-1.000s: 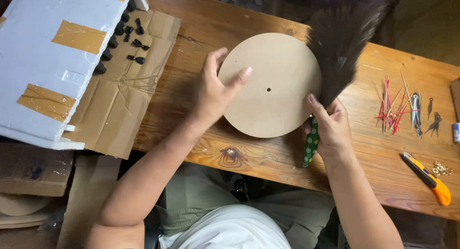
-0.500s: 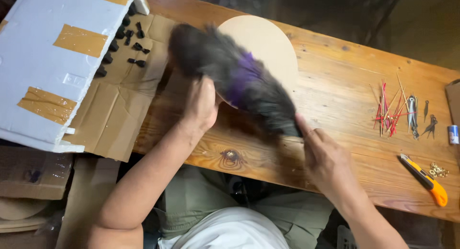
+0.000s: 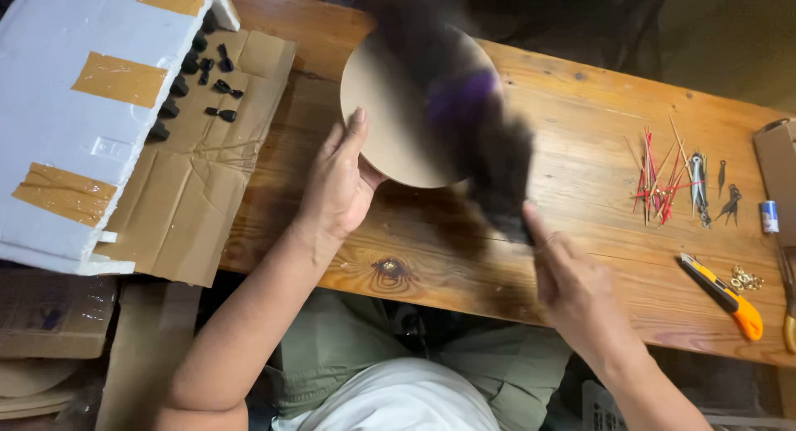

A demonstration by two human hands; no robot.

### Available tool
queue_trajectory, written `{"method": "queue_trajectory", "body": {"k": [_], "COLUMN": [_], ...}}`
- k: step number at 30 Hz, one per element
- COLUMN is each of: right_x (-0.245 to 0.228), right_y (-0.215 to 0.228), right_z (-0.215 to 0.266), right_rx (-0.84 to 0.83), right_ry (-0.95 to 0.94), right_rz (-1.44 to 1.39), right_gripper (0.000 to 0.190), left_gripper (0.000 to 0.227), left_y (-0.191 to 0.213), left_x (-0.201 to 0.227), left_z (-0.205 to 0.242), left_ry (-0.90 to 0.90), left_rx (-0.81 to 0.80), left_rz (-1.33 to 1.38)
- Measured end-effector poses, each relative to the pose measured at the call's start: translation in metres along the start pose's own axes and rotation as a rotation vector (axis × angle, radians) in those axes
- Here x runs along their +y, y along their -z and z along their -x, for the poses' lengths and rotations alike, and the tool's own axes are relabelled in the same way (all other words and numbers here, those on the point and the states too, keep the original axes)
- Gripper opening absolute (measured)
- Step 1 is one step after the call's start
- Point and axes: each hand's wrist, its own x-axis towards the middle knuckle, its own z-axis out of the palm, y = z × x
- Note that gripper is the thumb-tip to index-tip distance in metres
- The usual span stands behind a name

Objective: The person uses a utility knife to carve a rectangular recess into a circular wooden disc. They then brush the disc with a feather duster to remove debris. Finally, they place a black clock movement into the recess to check the fit.

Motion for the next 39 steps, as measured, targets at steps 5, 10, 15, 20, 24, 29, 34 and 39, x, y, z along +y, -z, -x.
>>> {"method": "queue_trajectory", "body": {"k": [5,10,15,20,24,29,34,39], "right_x": [0.028,0.043,0.055,0.056,0.048,0.06,0.09,0.167], "right_y": [0.016,0.064,0.086,0.07,0.072,0.067,0.092,0.132], "right_z": [0.005,0.016,0.039,0.036,0.041,0.04,0.064,0.101], "right_rx": [0.153,0.388,0.197,0.032,0.034,0.177,0.359,0.524], "right_ry": [-0.173,-0.342,0.026,-0.03,-0.032,-0.023,-0.153,-0.255], "right_rz": [-0.178,-0.366,0.129,0.273,0.147,0.24,0.414,0.668], "right_gripper": [0.056,0.046,0.048,0.058,0.058,0.049,0.046,0.044], "left_gripper": [0.029,0.038,0.066,0.037,0.064,0.041,0.032,0.036], "left_y": [0.008,0.01,0.012,0.019,0.015,0.01,0.019,0.039], "left_x": [-0.001,0.015,0.019,0.018,0.02,0.019,0.011,0.007], "left_z": [0.01,0.018,0.012,0.019,0.025,0.035,0.041,0.052], "left_ry": [-0.216,-1.119,-1.703,-1.885,-1.893,-1.805,-1.662,-1.468], "left_rx": [-0.219,-0.565,-0.654,-0.606,-0.583,-0.687,-0.687,-0.476], "left_rz": [-0.29,-1.298,-1.889,-1.977,-2.055,-1.961,-1.806,-1.531]}}
